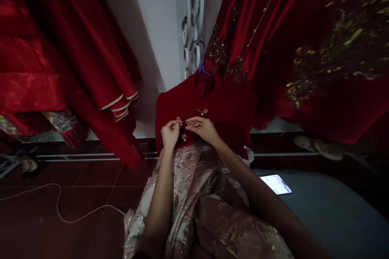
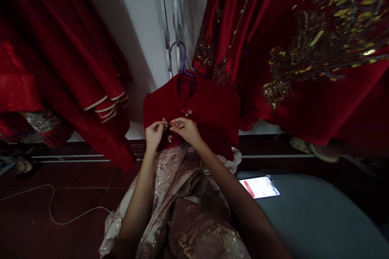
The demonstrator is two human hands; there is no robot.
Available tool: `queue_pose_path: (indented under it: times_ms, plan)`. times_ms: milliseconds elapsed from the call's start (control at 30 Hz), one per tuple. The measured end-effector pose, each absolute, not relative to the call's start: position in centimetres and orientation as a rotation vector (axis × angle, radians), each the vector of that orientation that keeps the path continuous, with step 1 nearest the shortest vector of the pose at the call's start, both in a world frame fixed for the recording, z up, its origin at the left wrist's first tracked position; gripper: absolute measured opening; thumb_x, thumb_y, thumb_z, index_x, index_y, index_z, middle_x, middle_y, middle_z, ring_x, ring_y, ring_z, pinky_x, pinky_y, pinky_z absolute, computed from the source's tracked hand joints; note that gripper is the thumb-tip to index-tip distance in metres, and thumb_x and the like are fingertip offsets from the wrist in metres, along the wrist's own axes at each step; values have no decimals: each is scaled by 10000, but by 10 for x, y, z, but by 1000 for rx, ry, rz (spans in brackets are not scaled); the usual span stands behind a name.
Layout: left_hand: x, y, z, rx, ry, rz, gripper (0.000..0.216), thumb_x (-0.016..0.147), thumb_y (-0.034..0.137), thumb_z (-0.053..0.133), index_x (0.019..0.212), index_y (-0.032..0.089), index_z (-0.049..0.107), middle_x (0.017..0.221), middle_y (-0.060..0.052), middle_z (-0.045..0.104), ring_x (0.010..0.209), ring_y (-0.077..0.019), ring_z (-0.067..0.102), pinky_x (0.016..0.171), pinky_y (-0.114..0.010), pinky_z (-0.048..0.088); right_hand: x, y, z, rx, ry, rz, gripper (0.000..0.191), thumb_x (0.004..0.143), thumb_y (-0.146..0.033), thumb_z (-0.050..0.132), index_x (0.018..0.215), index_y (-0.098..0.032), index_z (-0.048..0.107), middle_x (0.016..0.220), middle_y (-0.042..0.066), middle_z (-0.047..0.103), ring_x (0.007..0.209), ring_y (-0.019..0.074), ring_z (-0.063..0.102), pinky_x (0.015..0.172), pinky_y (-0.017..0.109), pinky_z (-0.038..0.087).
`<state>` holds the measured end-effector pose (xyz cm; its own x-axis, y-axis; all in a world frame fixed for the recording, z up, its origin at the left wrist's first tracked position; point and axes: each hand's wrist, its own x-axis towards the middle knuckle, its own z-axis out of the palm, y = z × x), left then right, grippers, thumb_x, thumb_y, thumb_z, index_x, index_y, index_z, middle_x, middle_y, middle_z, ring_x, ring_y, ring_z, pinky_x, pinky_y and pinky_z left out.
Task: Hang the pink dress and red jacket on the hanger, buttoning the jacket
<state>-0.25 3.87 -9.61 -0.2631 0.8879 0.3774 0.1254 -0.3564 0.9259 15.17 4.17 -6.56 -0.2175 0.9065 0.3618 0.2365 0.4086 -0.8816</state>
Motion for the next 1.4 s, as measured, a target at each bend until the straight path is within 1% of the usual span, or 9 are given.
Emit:
queue_pose_path:
  times_ms: [100, 200, 300, 433, 600, 733, 1067, 1267, 1400]
  plan:
    - [-4, 39, -97, 1337, 1226, 1689, 218, 773, 305, 562, 828, 137, 690, 833, -60, 720, 769, -163, 684, 756, -300, 552, 142, 43, -70, -1023, -1751, 715, 317, 670, -324, 718, 958, -196, 692, 867, 42, 708, 693, 149, 664, 648, 259, 541]
    - [-4, 39, -96, 1272, 1180, 1708, 229, 759, 314, 584, 831, 126, 692, 833, -65, 721, 750, -162, 683, 747, -302, 562, 136, 40, -72, -1041, -1758, 583, 228, 764, -327, 633, 944, -204, 700, 875, 51, 697, 695, 151, 666, 658, 263, 539]
    - [-4, 40, -96, 1225, 1103, 1721, 233, 746, 300, 600, 864, 123, 695, 875, -74, 721, 770, -162, 684, 779, -313, 561, 135, 37, -74, -1027, -1707, 594, 226, 830, -334, 548, 951, -206, 689, 908, 58, 689, 701, 150, 668, 674, 272, 547]
    - [-3, 40, -95, 1207, 1082, 1711, 232, 739, 273, 594, 881, 125, 702, 909, -82, 719, 785, -160, 683, 805, -325, 558, 136, 34, -74, -990, -1678, 671, 238, 824, -349, 547, 975, -204, 662, 941, 59, 680, 714, 150, 666, 647, 267, 556]
    - [-4, 38, -92, 1240, 1087, 1687, 247, 730, 278, 600, 888, 119, 705, 892, -86, 719, 792, -165, 684, 806, -323, 557, 133, 34, -69, -999, -1705, 581, 224, 830, -341, 530, 959, -198, 644, 867, 49, 672, 725, 144, 643, 629, 257, 549]
    - [-4, 38, -92, 1236, 1085, 1693, 248, 725, 282, 612, 886, 117, 702, 885, -91, 719, 796, -170, 686, 813, -331, 552, 133, 35, -68, -1000, -1719, 550, 207, 833, -331, 521, 942, -198, 636, 889, 49, 668, 725, 136, 630, 614, 246, 540]
    - [-4, 38, -91, 1199, 1063, 1695, 238, 714, 255, 618, 883, 108, 695, 882, -95, 720, 788, -156, 686, 824, -328, 547, 132, 36, -69, -1011, -1706, 550, 207, 840, -324, 505, 963, -197, 612, 896, 53, 656, 746, 138, 621, 624, 253, 541]
    - [-5, 37, -91, 1312, 1098, 1659, 262, 653, 224, 697, 890, 114, 693, 901, -99, 719, 793, -166, 686, 806, -322, 555, 130, 37, -66, -1002, -1769, 493, 198, 847, -294, 479, 978, -215, 606, 936, 54, 641, 772, 145, 609, 644, 263, 543]
    - [-7, 36, -93, 1400, 1135, 1646, 249, 689, 243, 677, 911, 133, 702, 917, -89, 717, 789, -165, 686, 802, -325, 557, 131, 36, -66, -990, -1810, 459, 199, 851, -271, 472, 1000, -218, 593, 943, 50, 639, 774, 145, 608, 667, 275, 546]
